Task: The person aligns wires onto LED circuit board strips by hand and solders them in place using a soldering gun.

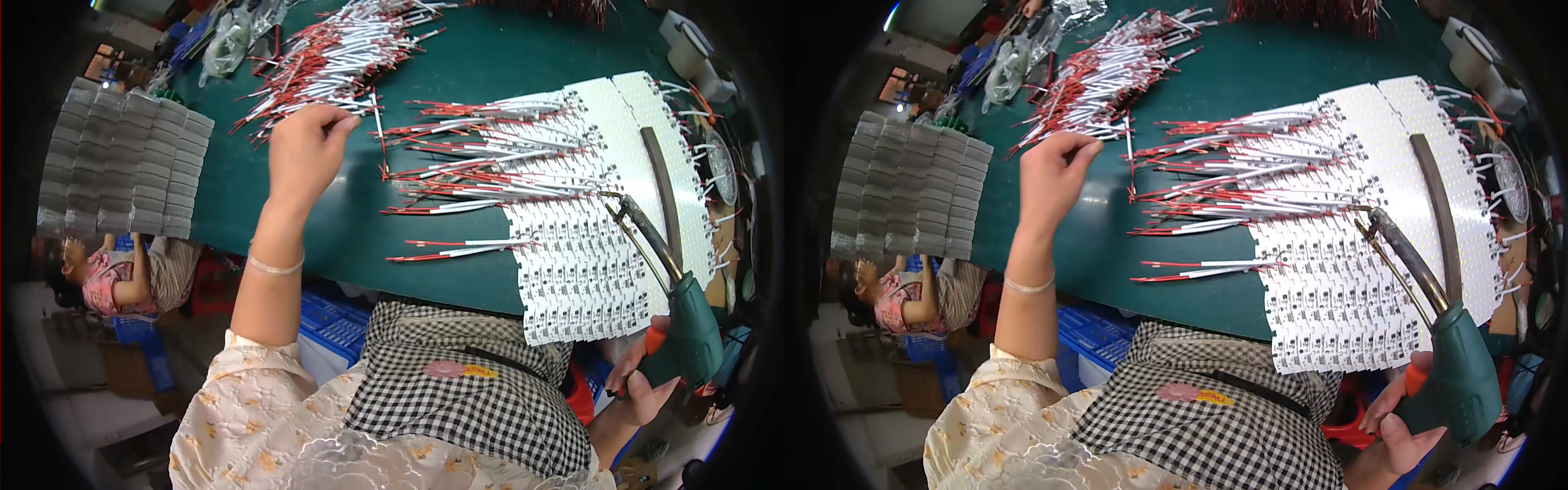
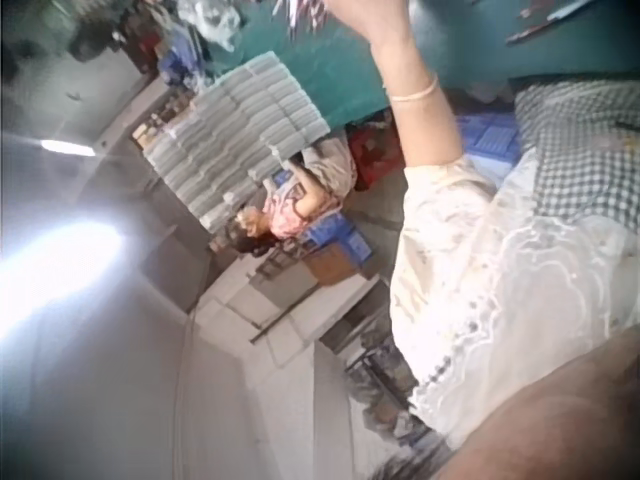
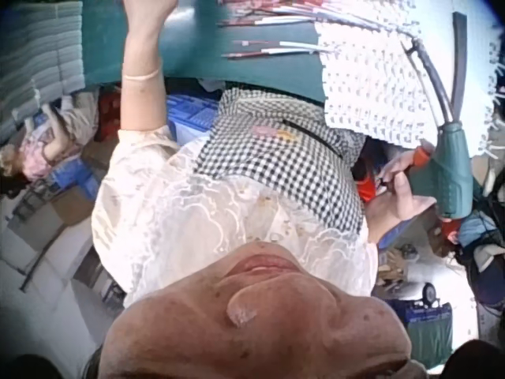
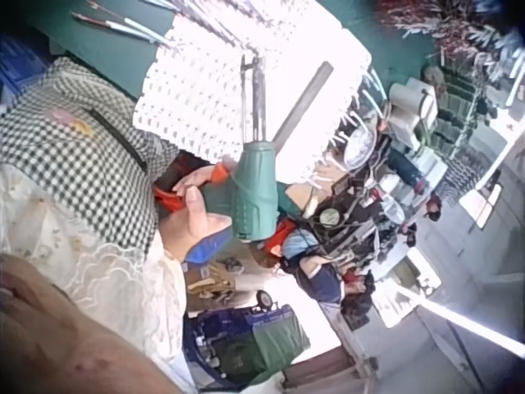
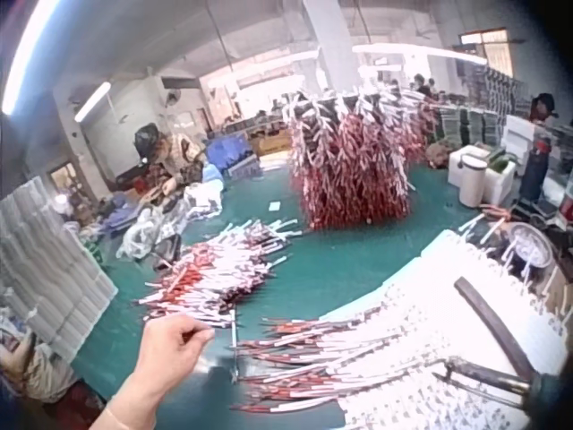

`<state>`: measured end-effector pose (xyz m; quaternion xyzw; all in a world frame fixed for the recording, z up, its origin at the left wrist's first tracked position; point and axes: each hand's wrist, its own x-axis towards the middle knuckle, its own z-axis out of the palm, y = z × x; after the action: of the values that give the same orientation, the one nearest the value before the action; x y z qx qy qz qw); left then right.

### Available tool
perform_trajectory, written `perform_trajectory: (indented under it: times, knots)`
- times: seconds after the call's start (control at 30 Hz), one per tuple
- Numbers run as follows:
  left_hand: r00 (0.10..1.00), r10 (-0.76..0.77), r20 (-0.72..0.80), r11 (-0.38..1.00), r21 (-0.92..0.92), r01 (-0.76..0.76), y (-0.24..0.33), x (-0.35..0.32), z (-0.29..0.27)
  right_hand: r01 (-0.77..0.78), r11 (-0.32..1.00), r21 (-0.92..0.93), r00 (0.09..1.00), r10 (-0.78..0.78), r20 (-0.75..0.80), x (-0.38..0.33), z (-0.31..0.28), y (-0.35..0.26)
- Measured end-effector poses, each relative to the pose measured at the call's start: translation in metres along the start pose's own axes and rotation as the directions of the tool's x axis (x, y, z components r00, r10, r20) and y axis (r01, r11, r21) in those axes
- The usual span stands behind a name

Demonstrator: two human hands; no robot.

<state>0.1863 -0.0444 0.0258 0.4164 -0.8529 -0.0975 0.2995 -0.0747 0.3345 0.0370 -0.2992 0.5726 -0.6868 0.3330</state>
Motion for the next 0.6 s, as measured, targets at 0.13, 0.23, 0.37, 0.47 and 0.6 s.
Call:
perform_trajectory:
  times: [0.13, 0.23, 0.37, 0.47, 0.6]
  knots:
    - [0.986, -0.121, 0.114, 0.946, 0.313, 0.080, -0.003, 0.009, 0.030, 0.027, 0.999, 0.029, 0.999, -0.029, 0.040, 0.011, 0.009, 0.003]
    - [0.997, -0.072, 0.041, 0.962, 0.266, 0.059, -0.014, 0.006, 0.041, 0.053, 0.998, 0.032, 0.997, -0.054, 0.047, 0.009, 0.013, 0.008]
    - [0.960, -0.128, 0.250, 0.988, 0.117, 0.101, -0.022, -0.002, 0.014, 0.046, 0.999, 0.018, 0.999, -0.046, 0.014, 0.003, 0.004, 0.017]
    - [0.967, -0.072, 0.243, 0.994, 0.100, 0.049, -0.046, -0.006, -0.014, 0.034, 0.999, 0.031, 0.999, -0.034, -0.003, 0.003, 0.000, 0.023]
    - [0.978, 0.089, 0.186, 0.995, 0.020, -0.094, -0.077, 0.006, -0.014, 0.037, 0.999, -0.013, 0.999, -0.037, -0.007, 0.005, 0.007, 0.018]
